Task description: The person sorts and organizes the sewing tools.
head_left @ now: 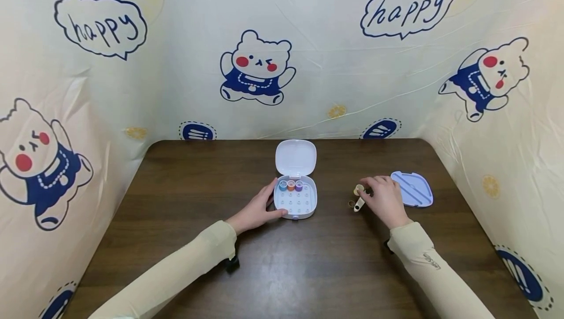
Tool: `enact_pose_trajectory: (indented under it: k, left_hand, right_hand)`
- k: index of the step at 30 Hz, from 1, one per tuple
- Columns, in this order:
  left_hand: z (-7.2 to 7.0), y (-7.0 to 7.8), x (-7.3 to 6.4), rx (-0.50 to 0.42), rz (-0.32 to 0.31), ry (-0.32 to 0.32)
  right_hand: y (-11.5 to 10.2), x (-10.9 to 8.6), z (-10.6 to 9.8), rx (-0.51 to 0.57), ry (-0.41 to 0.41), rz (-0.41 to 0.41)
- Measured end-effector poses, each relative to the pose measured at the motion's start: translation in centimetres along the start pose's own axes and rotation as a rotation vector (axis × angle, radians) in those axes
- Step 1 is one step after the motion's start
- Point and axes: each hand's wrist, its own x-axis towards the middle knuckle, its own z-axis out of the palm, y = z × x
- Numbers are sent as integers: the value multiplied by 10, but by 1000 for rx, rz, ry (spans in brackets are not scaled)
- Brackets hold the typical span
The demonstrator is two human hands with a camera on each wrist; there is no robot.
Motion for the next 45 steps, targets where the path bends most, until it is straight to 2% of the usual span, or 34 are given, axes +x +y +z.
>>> enact_pose_trajectory:
  k: [11, 17, 20, 37, 45]
  left_hand:
    - [0, 1, -1, 2, -10, 3]
    - [1, 5, -3, -42, 28, 13]
    - [1, 5, -4, -42, 28, 13]
    - [0, 3, -2, -31, 20, 11]
    - [0, 2, -2, -23, 12, 6]
  right_hand:
    - [8, -1, 6, 7, -34, 45]
    - [9, 0, 8, 13, -70, 51]
    - [10, 1, 10, 12, -82, 52]
    - [8, 5, 12, 28, -71, 33]
    - [2, 5, 8, 34, -91, 32]
